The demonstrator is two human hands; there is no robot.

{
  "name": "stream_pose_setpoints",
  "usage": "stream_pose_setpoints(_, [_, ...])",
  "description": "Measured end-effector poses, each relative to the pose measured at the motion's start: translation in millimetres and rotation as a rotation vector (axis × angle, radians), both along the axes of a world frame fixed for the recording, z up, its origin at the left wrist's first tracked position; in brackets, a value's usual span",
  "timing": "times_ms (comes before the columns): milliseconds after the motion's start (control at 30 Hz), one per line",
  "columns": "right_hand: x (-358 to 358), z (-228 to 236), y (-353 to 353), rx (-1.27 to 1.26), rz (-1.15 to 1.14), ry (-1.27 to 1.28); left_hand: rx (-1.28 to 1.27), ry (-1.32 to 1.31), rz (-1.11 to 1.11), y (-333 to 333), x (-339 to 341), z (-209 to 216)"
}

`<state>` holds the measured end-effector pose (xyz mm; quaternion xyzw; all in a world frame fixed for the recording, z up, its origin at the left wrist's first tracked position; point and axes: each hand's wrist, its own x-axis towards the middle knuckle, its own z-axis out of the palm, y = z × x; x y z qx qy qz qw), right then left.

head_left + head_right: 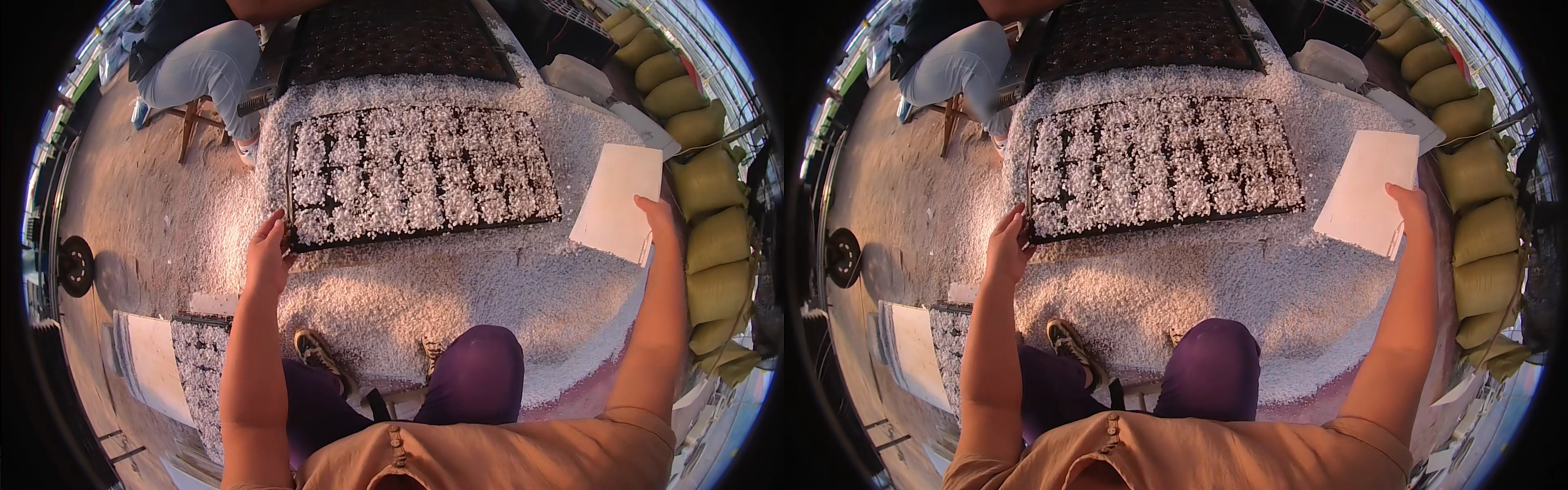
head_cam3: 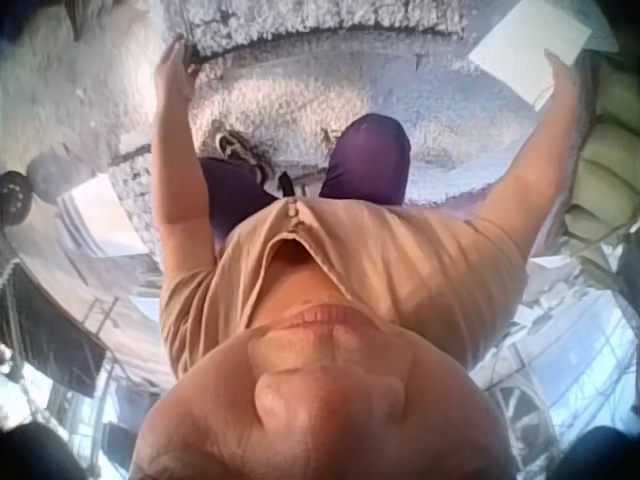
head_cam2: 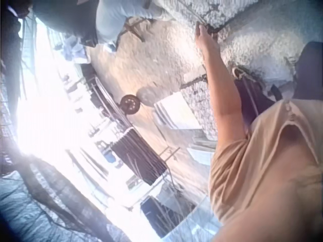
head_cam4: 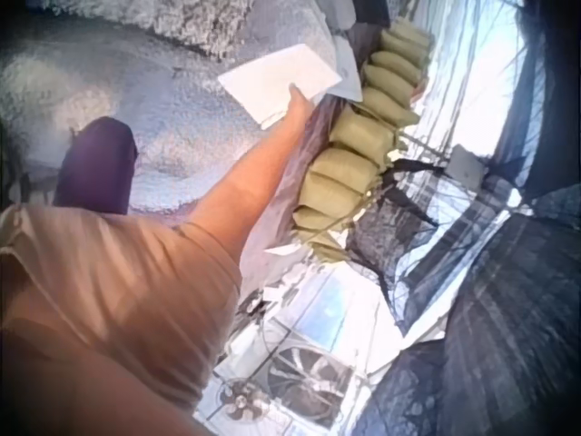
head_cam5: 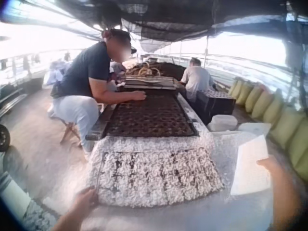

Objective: The person scoops white granular material from a pile and spreads it into black trays using a white rectangular board. They repeatedly fill each tray, level the surface, and stack the filled trays to the side.

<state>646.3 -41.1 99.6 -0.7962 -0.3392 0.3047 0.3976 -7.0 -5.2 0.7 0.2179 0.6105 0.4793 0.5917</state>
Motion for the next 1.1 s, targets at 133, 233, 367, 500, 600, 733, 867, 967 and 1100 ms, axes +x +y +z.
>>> stream_pose_setpoints(133, [-21.9,-3.9,-16.1,0.086,-0.109,0.427,0.057,0.095,0.001,34.1,-8.6,5.3])
stream_pose_setpoints(233, [-75.5,-38.4,-5.6,0.199,-0.074,0.643,0.116,0.161,-0.051,75.4,-27.9,-8.4])
stream_pose_setpoints(367, [-104.6,-77.8,3.9,0.252,-0.110,0.780,0.051,0.172,-0.106,93.9,6.9,9.4])
stream_pose_setpoints(500, [-126.1,-101.0,7.0,0.192,-0.025,0.782,0.074,0.269,-0.084,86.5,-14.7,1.0])
stream_pose_setpoints(600, [-144.7,-74.2,16.3,0.168,0.046,0.781,0.111,0.408,0.049,61.9,-34.8,-6.5])
stream_pose_setpoints(733, [-211.0,-49.4,-3.4,0.186,0.269,0.776,0.106,0.465,0.203,-29.8,-85.0,16.7])
stream_pose_setpoints(867, [-347.9,-32.2,0.0,0.165,0.546,0.772,0.211,0.351,0.484,-165.5,-205.4,12.1])
stream_pose_setpoints(967, [-469.6,-41.0,0.1,0.057,0.690,0.804,0.178,0.319,0.730,-290.4,-273.8,13.0])
stream_pose_setpoints(1100, [-628.2,-62.0,-31.2,-0.076,0.979,0.894,0.148,0.388,1.018,-466.1,-326.1,-13.4])
